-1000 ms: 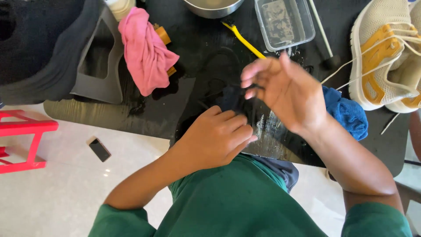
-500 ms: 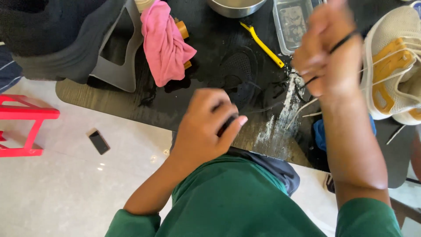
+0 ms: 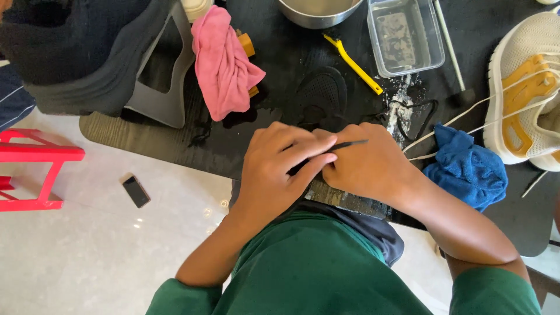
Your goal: The person threads a black shoelace through the eyelets of a black sneaker, pulling the lace tight and adjusting the fit. The person works on the shoe while it rests on a table, handling the lace with both hands.
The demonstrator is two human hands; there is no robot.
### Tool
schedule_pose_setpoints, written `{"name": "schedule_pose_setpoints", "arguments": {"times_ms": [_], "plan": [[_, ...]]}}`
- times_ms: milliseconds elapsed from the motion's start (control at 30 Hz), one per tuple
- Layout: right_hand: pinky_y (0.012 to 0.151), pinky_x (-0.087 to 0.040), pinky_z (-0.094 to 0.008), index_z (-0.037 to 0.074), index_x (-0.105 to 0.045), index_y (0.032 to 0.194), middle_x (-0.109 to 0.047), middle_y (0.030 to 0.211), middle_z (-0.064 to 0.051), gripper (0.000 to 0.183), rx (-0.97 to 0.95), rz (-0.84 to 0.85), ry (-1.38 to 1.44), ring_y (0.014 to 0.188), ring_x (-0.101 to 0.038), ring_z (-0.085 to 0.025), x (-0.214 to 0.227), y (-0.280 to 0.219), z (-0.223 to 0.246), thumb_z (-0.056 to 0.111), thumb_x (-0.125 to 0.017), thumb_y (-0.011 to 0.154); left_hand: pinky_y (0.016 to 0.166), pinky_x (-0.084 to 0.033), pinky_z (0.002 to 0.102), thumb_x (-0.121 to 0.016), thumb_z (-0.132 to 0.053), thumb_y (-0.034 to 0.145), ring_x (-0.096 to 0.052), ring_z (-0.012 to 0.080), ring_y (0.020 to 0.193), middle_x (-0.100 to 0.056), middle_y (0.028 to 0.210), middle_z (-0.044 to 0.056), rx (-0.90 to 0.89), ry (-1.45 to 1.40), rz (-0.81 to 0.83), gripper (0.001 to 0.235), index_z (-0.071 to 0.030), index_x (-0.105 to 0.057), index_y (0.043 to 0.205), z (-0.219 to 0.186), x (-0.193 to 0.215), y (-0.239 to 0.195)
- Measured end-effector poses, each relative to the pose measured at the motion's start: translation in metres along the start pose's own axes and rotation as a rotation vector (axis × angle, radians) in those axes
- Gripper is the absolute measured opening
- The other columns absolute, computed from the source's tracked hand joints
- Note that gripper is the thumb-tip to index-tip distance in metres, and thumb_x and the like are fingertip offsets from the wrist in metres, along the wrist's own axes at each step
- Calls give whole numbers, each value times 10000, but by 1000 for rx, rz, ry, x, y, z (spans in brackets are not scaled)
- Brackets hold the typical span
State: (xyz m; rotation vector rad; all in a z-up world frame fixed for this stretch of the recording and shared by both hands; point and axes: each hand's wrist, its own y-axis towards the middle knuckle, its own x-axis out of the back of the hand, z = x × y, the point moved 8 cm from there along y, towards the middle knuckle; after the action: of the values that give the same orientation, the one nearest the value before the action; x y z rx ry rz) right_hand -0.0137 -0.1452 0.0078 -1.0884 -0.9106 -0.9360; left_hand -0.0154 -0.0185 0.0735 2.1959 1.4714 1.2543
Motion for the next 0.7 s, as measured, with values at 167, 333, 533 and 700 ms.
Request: {"name": "schedule_pose_setpoints", "arguments": {"times_ms": [167, 333, 533, 700], "plan": [[596, -440, -427, 169, -569, 1111, -617, 865, -48, 275, 201, -109, 314, 697, -604, -291, 39, -10, 16, 176, -571, 836, 736, -470, 340, -726, -69, 970, -671, 208, 821, -743, 896, 17, 62, -62, -12, 46, -98, -729, 934, -1, 7, 9], [1119, -424, -468, 68, -427, 1534, -507, 1476, -185, 639, 499, -226, 681, 1378, -532, -357, 81, -24, 24, -62, -541, 920, 711, -451, 317, -672, -190, 996, -582, 159, 728, -665, 781, 16, 180, -131, -9, 189, -87, -663, 838, 21, 12, 23], [1113, -608, -441, 37, -491, 1469, -710, 1335, -153, 358, 607, -432, 810, 1280, -701, -324, 85, -18, 9, 52, -515, 1112, 729, -427, 315, -665, -168, 1005, -519, 151, 714, -597, 750, 14, 114, -239, 32, 175, -87, -650, 850, 22, 9, 46], [1012, -571, -482, 3, -536, 1024, -629, 1034, -225, 258, 584, -847, 1033, 1071, -676, -400, 89, -30, -24, 48, -317, 1153, 773, -471, 322, -685, -132, 1014, -568, 176, 782, -693, 892, 19, 9, -260, 79, 125, -81, -641, 909, 21, 13, 65]]}}
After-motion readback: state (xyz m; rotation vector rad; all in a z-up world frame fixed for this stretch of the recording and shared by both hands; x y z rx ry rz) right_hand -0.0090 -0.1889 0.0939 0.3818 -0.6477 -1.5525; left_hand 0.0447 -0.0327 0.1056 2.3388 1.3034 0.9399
